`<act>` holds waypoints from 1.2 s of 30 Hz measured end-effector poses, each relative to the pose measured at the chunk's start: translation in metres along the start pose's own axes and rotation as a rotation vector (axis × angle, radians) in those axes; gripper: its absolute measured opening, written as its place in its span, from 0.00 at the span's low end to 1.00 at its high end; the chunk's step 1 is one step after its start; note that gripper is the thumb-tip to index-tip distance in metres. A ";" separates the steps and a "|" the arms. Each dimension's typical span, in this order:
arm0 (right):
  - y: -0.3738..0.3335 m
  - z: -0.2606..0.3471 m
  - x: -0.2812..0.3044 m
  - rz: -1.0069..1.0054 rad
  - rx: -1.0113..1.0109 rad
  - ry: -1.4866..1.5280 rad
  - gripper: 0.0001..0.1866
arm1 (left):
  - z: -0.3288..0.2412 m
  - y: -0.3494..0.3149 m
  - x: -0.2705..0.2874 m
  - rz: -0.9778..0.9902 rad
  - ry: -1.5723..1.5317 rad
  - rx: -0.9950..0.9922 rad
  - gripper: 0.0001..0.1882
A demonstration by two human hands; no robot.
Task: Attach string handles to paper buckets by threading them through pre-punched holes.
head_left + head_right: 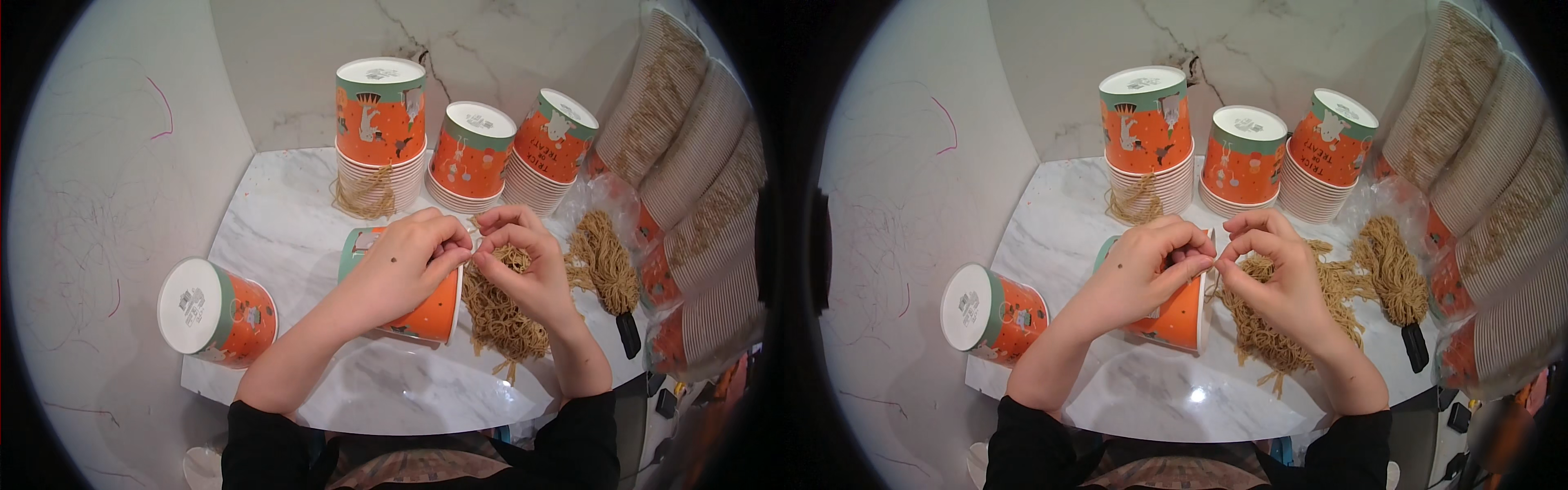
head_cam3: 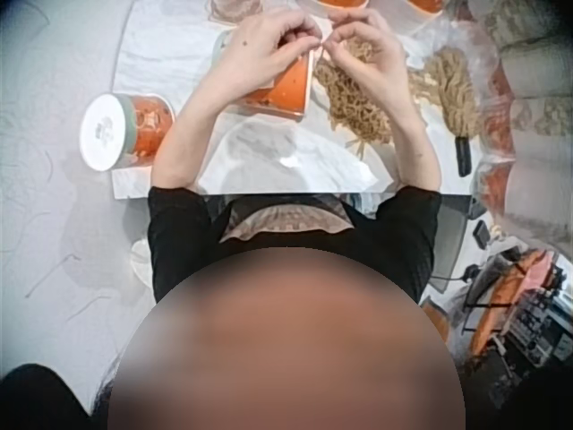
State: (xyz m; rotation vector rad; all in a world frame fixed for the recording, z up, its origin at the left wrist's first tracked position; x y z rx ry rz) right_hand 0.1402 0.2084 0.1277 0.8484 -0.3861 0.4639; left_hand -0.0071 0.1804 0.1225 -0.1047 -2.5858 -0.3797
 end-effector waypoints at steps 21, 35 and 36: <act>-0.007 0.032 0.005 -0.188 0.147 -0.170 0.06 | 0.022 -0.002 -0.009 -0.027 -0.352 0.181 0.11; -0.007 0.044 0.002 -0.145 0.232 -0.210 0.11 | 0.018 0.001 0.006 -0.033 -0.429 0.196 0.08; -0.007 0.044 0.001 -0.134 0.243 -0.181 0.12 | 0.018 0.001 0.007 -0.033 -0.429 0.196 0.08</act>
Point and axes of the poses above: each hand's wrist, its own y-axis towards the middle knuckle, its own x-axis out of the back of the hand, z = x × y, the point moved 9 cm from there along y, towards the middle knuckle, and after that the axes turned 11 degrees about x, right-handed, at the moved point
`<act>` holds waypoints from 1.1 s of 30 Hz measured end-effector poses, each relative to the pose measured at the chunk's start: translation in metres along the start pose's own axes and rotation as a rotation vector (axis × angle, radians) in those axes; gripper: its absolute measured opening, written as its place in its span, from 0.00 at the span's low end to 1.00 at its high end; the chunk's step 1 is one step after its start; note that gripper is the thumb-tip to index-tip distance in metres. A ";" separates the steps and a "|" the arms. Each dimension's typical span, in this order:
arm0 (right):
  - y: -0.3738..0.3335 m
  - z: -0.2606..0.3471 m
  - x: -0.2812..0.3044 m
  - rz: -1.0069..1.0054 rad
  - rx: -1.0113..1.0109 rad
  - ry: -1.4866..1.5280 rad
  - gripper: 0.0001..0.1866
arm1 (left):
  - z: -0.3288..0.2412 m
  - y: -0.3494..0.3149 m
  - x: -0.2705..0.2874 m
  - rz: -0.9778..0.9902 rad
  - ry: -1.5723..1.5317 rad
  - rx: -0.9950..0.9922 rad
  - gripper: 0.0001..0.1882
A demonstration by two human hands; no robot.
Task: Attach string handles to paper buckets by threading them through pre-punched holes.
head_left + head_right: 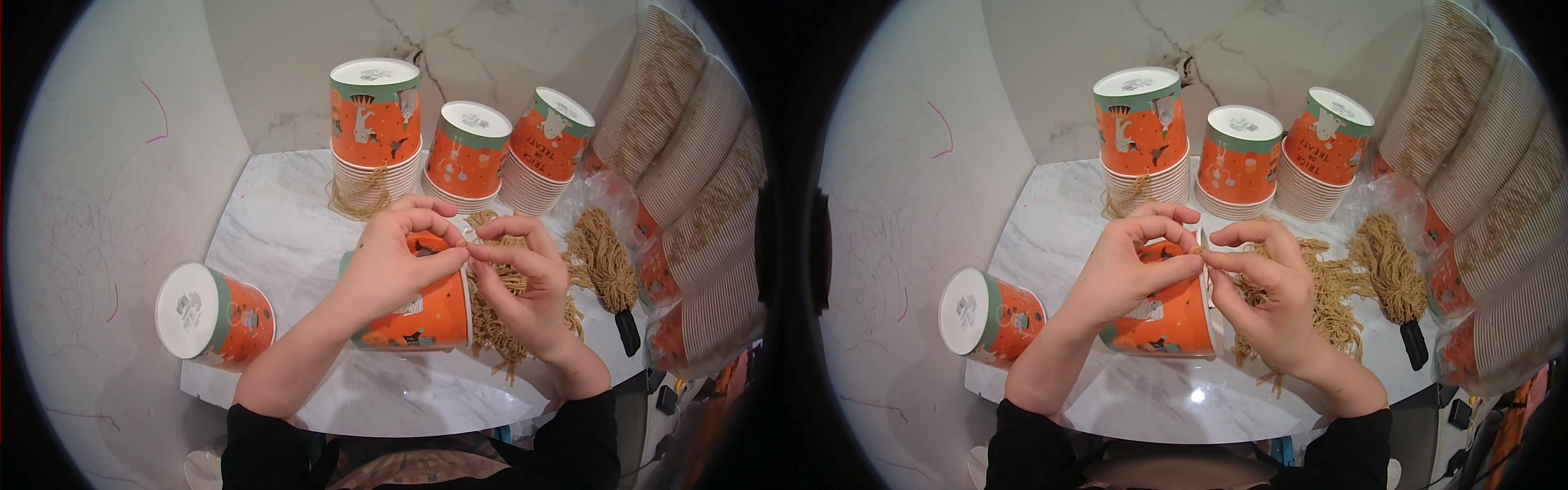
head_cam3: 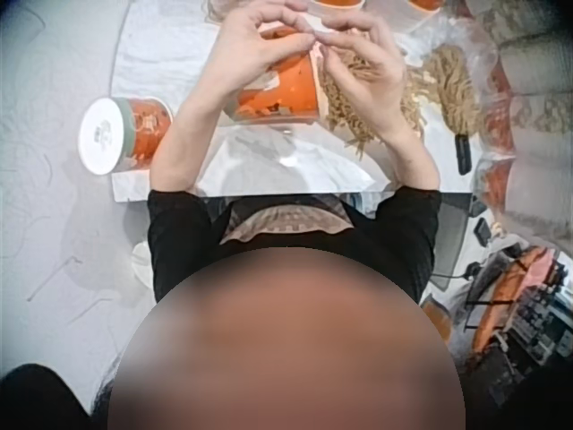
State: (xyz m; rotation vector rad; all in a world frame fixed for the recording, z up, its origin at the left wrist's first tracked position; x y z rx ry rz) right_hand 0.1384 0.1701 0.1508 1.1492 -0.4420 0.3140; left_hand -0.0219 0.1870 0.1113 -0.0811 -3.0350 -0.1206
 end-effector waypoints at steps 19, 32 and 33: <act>-0.009 -0.023 -0.003 -0.067 -0.104 -0.048 0.06 | 0.000 0.000 -0.006 0.027 0.078 -0.028 0.09; -0.003 -0.013 -0.001 -0.043 0.044 -0.169 0.07 | 0.010 0.007 -0.009 0.079 0.011 0.002 0.09; -0.002 -0.012 -0.001 -0.043 0.053 -0.171 0.07 | 0.010 0.007 -0.009 0.078 0.011 0.002 0.09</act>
Point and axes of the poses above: each hand's wrist, its own y-axis towards the middle knuckle, its own x-axis out of the back of the hand, z = x × y, the point moved 9 cm from there along y, towards the middle knuckle, and after that the axes turned 11 degrees about x, right-handed, at the moved point
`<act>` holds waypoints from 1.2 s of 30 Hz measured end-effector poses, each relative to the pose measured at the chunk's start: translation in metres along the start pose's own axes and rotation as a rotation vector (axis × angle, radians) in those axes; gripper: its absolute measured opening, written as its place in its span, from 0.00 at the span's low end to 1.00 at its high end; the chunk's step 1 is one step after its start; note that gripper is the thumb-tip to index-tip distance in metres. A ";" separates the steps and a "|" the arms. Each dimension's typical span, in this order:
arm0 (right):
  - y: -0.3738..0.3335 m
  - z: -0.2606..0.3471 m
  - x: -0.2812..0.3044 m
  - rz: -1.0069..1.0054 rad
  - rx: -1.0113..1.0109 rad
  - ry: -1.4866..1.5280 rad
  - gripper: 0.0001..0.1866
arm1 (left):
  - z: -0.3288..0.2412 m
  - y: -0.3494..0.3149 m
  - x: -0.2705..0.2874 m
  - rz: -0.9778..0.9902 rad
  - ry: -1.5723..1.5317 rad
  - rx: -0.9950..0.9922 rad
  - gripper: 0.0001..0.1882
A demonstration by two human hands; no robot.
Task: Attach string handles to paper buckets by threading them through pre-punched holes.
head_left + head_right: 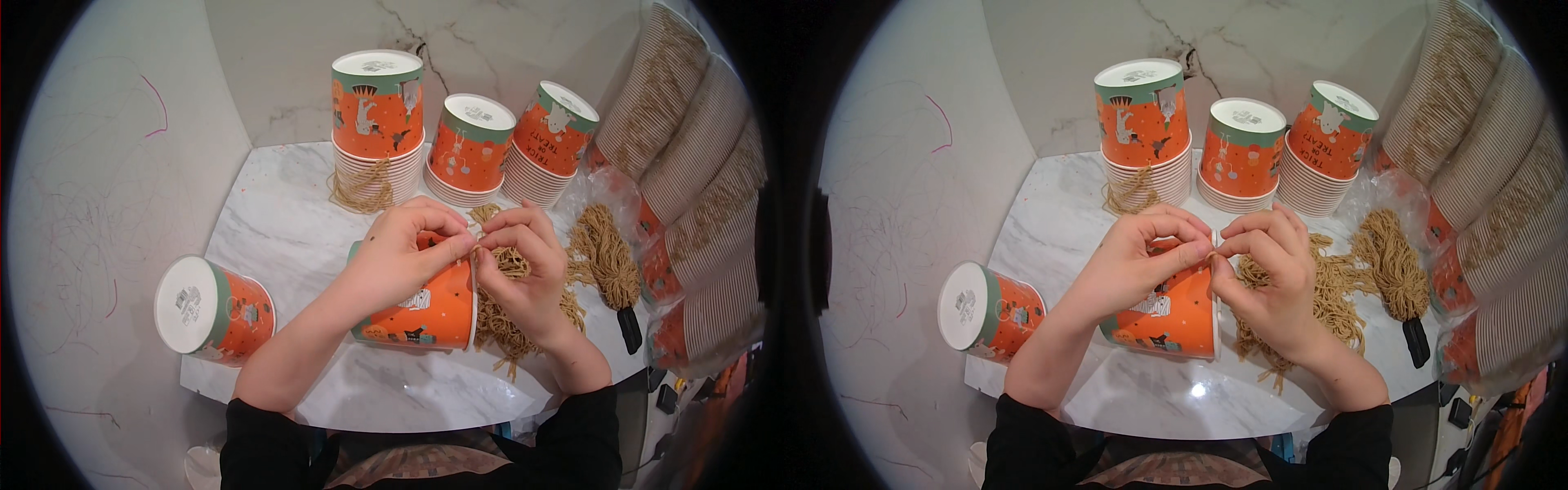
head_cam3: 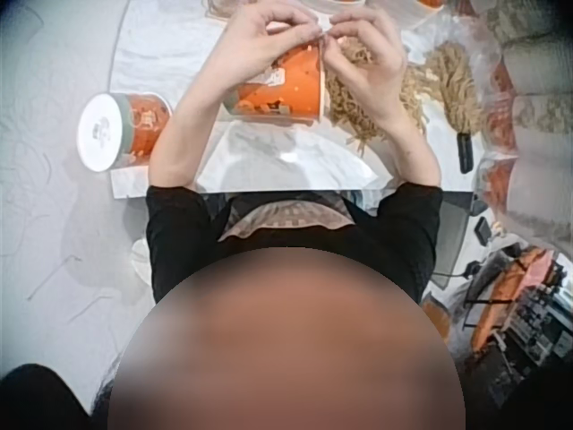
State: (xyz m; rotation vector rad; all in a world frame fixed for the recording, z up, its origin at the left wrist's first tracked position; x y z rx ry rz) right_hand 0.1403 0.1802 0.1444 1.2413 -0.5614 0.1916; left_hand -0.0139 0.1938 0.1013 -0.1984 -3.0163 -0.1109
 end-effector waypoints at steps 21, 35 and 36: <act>-0.007 -0.022 -0.018 0.163 -0.296 0.375 0.03 | -0.004 -0.004 0.005 -0.022 0.027 0.053 0.08; -0.028 -0.031 -0.037 0.261 -0.771 1.018 0.09 | -0.006 -0.004 -0.006 0.027 0.072 0.019 0.07; -0.027 -0.032 -0.035 0.269 -0.750 0.981 0.09 | -0.006 -0.004 -0.006 0.028 0.072 0.018 0.07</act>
Point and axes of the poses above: each hand's wrist, its own y-axis towards the middle knuckle, its own x-axis out of the back of the hand, z = x × y, the point moved 9 cm from there along y, towards the middle knuckle, and after that the axes turned 11 degrees about x, right-handed, at the moved point
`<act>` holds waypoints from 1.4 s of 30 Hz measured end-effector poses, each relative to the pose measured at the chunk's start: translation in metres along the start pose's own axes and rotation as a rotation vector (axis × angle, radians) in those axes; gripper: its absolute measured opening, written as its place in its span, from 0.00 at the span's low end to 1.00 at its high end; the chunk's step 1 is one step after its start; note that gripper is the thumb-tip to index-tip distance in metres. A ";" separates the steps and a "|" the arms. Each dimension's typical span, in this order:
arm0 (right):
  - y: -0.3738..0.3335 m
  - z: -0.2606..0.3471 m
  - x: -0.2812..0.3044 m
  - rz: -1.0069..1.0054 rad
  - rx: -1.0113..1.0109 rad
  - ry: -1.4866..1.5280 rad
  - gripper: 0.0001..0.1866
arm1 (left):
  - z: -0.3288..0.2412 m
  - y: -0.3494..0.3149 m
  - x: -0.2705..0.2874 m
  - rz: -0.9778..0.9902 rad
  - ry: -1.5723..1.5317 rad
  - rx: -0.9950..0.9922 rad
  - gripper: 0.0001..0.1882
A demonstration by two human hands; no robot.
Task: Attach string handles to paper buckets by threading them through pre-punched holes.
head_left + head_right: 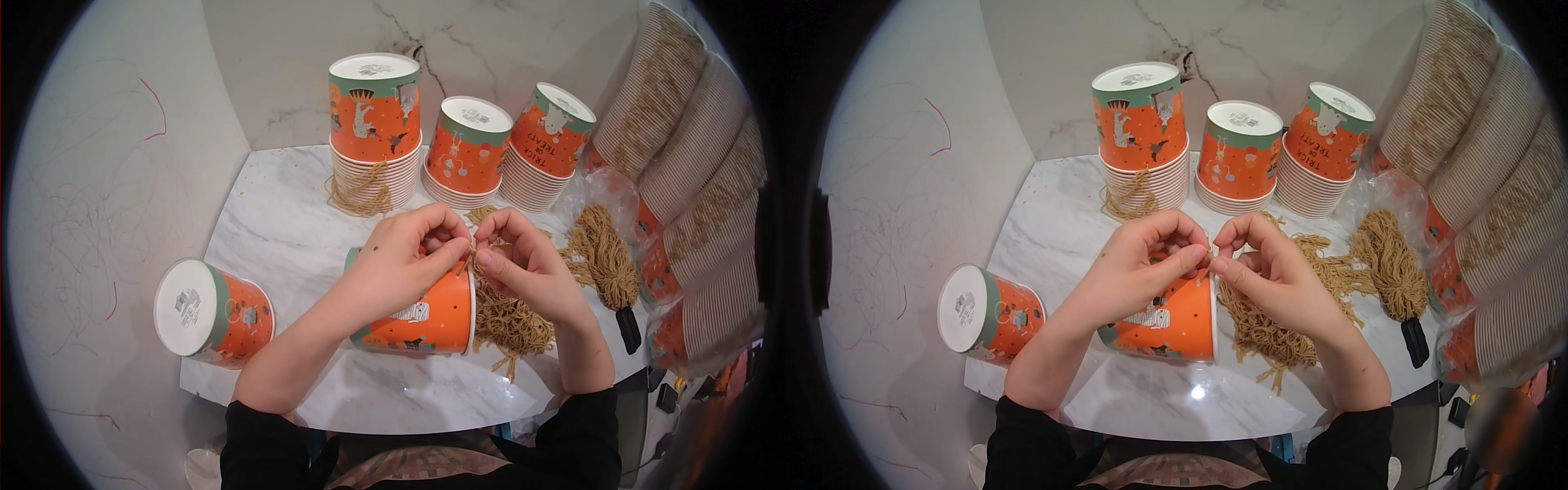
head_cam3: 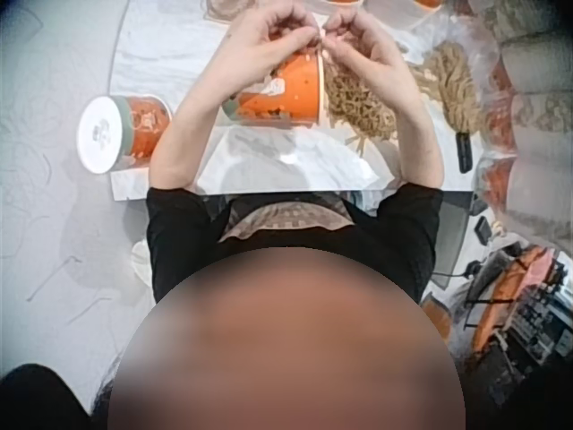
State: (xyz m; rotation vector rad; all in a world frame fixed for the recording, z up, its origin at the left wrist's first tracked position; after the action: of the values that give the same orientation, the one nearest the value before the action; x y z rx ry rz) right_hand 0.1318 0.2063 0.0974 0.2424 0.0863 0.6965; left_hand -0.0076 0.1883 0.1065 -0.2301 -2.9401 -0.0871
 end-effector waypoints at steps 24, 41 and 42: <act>0.006 0.005 0.014 -0.015 0.127 -0.195 0.13 | -0.001 0.004 -0.005 -0.045 -0.056 -0.135 0.08; 0.006 0.010 0.018 0.108 0.160 -0.386 0.16 | -0.002 0.003 -0.006 -0.078 -0.007 -0.061 0.11; 0.007 0.007 0.016 0.102 0.160 -0.382 0.16 | -0.002 0.003 -0.007 -0.073 -0.003 -0.058 0.11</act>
State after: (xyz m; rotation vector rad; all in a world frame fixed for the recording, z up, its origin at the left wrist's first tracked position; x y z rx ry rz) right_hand 0.1407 0.2210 0.1063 0.5322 -0.2376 0.7349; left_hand -0.0002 0.1903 0.1074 -0.1311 -2.9518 -0.1824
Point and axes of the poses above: each hand's wrist, its own y-axis towards the middle knuckle, its own x-axis out of the back of the hand, z = x × y, the point moved 9 cm from there along y, towards the middle knuckle, and after that the axes turned 11 degrees about x, right-handed, at the moved point
